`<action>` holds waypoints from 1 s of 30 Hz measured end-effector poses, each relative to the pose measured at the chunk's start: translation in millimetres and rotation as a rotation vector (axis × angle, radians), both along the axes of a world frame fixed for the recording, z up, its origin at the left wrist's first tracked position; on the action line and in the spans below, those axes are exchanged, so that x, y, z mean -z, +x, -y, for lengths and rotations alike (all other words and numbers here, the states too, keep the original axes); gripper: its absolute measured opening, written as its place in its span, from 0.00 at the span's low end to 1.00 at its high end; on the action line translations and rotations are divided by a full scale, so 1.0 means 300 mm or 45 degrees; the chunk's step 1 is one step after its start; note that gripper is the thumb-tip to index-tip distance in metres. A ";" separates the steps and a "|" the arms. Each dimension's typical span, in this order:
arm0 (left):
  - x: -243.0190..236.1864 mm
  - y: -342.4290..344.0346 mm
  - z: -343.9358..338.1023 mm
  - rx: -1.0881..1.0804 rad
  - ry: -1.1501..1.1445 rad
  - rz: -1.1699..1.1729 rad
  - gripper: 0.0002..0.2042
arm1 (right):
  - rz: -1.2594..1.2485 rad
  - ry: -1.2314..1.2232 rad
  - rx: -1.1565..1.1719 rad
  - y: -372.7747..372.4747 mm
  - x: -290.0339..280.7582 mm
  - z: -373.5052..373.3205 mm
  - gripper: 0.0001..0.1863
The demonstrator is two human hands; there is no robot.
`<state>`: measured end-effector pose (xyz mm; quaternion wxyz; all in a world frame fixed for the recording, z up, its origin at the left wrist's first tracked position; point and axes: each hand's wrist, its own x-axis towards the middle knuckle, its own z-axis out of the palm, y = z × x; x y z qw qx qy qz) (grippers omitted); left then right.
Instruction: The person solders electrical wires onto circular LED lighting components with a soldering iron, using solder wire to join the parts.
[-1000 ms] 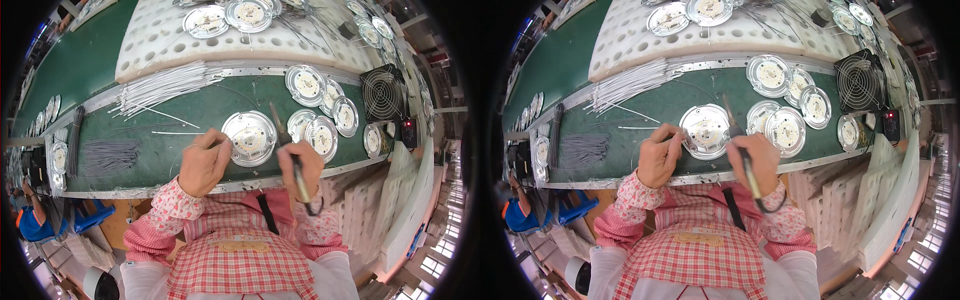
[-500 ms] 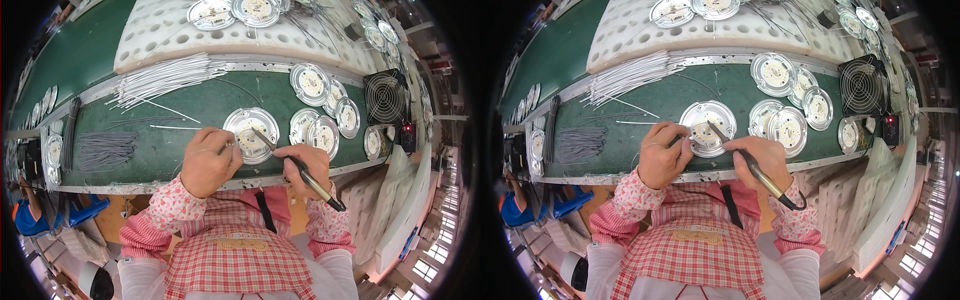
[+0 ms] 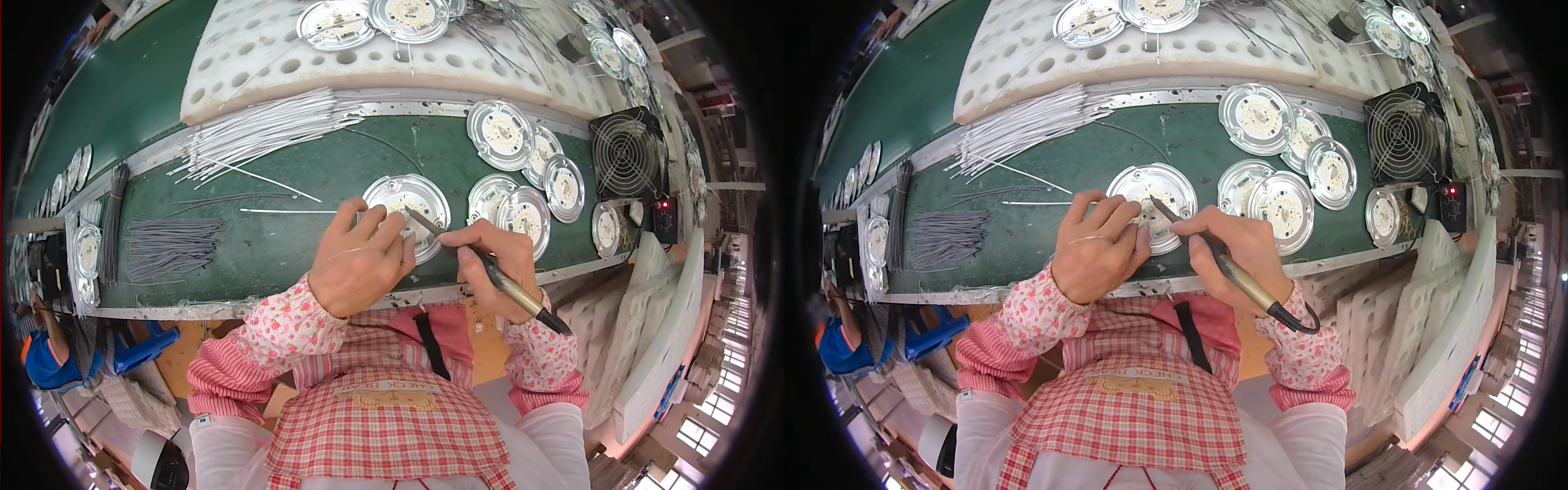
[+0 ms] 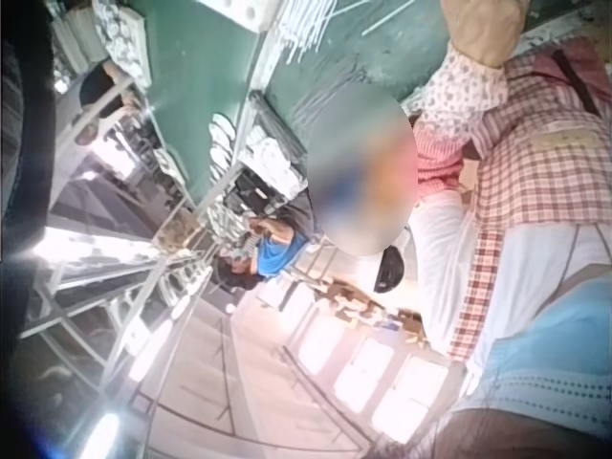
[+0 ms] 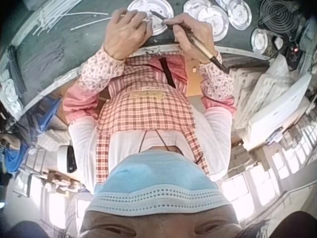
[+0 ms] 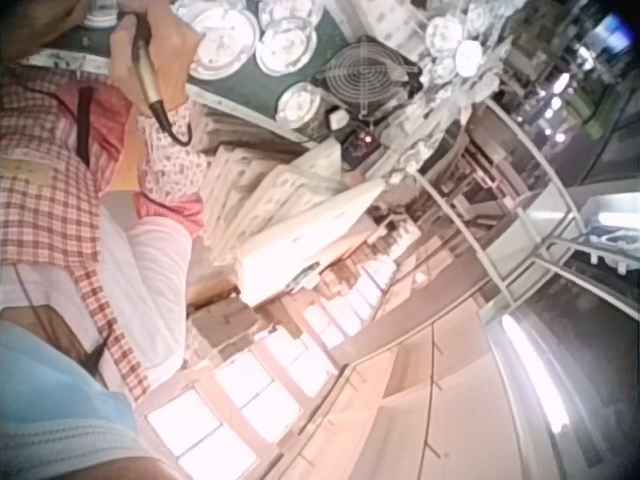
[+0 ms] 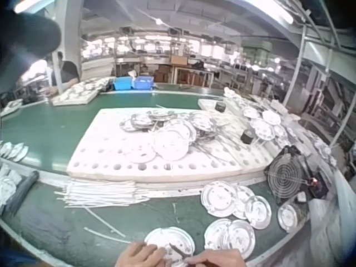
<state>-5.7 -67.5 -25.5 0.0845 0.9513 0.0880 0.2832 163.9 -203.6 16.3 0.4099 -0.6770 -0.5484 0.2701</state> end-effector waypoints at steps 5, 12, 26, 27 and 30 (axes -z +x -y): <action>0.008 -0.033 -0.035 -0.131 -0.278 0.018 0.12 | -0.326 -0.089 0.164 -0.005 0.045 0.041 0.11; 0.035 -0.066 -0.055 -0.089 0.076 -0.256 0.24 | -0.508 0.029 0.297 -0.072 0.105 0.086 0.12; 0.006 -0.047 -0.075 -0.065 0.154 -0.238 0.21 | 0.636 0.117 0.164 -0.105 0.140 -0.056 0.58; 0.004 -0.036 -0.096 -0.063 -0.044 -0.140 0.23 | 0.640 0.125 0.168 -0.100 0.134 -0.052 0.58; -0.021 0.002 -0.124 -0.110 -0.397 0.000 0.25 | 0.504 0.172 0.170 -0.091 0.107 -0.034 0.58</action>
